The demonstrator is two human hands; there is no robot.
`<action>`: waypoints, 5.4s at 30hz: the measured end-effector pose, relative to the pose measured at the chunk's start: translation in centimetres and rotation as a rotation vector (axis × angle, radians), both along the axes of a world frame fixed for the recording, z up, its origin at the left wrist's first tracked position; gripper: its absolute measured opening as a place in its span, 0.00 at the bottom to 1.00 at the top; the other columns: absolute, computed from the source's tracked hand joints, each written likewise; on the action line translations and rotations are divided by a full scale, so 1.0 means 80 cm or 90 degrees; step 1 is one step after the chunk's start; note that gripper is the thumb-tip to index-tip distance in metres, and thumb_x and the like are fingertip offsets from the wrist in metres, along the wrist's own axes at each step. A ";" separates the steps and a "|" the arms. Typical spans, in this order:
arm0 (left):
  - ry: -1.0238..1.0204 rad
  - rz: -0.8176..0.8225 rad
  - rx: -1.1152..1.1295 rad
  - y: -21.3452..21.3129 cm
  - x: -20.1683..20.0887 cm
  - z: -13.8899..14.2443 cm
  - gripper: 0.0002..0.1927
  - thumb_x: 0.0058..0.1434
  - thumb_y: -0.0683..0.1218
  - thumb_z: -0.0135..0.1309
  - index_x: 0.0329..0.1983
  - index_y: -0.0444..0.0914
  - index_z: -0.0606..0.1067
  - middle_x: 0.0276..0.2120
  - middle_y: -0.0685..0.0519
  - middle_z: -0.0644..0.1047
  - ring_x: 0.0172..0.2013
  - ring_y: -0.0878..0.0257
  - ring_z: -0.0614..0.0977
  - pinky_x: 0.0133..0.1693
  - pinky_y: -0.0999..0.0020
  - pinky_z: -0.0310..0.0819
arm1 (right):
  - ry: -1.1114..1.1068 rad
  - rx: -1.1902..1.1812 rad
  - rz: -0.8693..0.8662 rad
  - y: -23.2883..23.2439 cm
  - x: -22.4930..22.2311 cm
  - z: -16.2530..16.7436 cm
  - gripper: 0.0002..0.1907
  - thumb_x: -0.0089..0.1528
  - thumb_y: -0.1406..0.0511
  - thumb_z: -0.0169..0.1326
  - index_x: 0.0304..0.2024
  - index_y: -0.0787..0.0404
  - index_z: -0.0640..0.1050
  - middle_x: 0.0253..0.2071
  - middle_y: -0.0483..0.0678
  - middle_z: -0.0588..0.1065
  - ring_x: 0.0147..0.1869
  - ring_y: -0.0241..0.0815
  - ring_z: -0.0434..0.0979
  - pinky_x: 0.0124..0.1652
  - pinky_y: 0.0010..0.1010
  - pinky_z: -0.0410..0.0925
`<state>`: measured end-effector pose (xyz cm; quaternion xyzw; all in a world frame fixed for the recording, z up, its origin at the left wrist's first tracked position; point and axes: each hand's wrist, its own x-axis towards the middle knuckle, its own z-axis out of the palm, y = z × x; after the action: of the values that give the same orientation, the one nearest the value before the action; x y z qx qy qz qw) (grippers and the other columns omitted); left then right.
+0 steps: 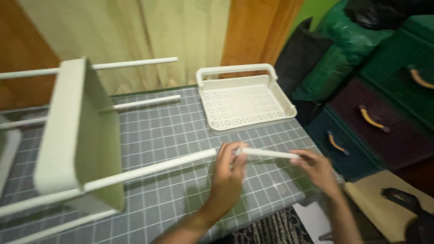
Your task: The person assembles a three-tier rolling storage cart on a bed. They attach white plastic side panels to horizontal support poles, connect the pole frame sections together, fit the perforated baskets onto the frame, press black caster wheels onto the leg ends, then stand the finished cart upright on the floor.
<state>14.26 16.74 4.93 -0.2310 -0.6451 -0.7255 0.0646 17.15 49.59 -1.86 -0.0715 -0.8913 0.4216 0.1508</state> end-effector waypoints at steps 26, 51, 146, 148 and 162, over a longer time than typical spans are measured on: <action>-0.302 0.008 -0.029 -0.284 0.071 -0.090 0.13 0.67 0.46 0.57 0.51 0.35 0.80 0.35 0.58 0.81 0.36 0.72 0.78 0.40 0.76 0.73 | -0.438 0.321 0.340 -0.262 0.009 0.125 0.19 0.59 0.56 0.63 0.53 0.47 0.83 0.45 0.39 0.78 0.48 0.37 0.80 0.50 0.32 0.74; 0.095 0.360 -0.723 -0.402 0.034 -0.079 0.19 0.62 0.52 0.59 0.43 0.31 0.75 0.38 0.42 0.77 0.45 0.45 0.75 0.51 0.50 0.63 | -0.257 0.471 0.569 -0.429 -0.084 -0.014 0.26 0.67 0.61 0.47 0.69 0.44 0.67 0.47 0.40 0.76 0.26 0.43 0.77 0.24 0.36 0.73; 0.047 0.331 -0.685 -0.405 0.035 -0.066 0.21 0.61 0.52 0.60 0.48 0.32 0.73 0.39 0.41 0.78 0.45 0.43 0.77 0.52 0.48 0.63 | -0.047 0.304 0.637 -0.517 -0.070 0.069 0.25 0.67 0.54 0.47 0.64 0.55 0.70 0.52 0.54 0.76 0.58 0.53 0.74 0.57 0.51 0.65; 0.090 0.388 -0.700 -0.400 0.045 -0.057 0.21 0.61 0.51 0.60 0.48 0.30 0.72 0.41 0.39 0.77 0.45 0.42 0.77 0.50 0.49 0.67 | -0.052 0.281 0.599 -0.508 -0.066 0.081 0.26 0.67 0.53 0.48 0.65 0.54 0.69 0.56 0.53 0.75 0.62 0.52 0.73 0.61 0.51 0.63; 0.112 0.615 -0.618 -0.416 0.093 0.071 0.04 0.56 0.46 0.62 0.31 0.42 0.80 0.28 0.56 0.80 0.31 0.58 0.82 0.31 0.62 0.75 | -0.149 0.111 0.606 -0.499 -0.038 0.127 0.31 0.66 0.51 0.47 0.72 0.47 0.66 0.68 0.48 0.66 0.72 0.47 0.66 0.67 0.44 0.61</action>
<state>21.67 -16.57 10.58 0.0217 -0.9198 -0.2229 0.3222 14.07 9.71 8.32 0.3091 -0.8679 0.3570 -0.1541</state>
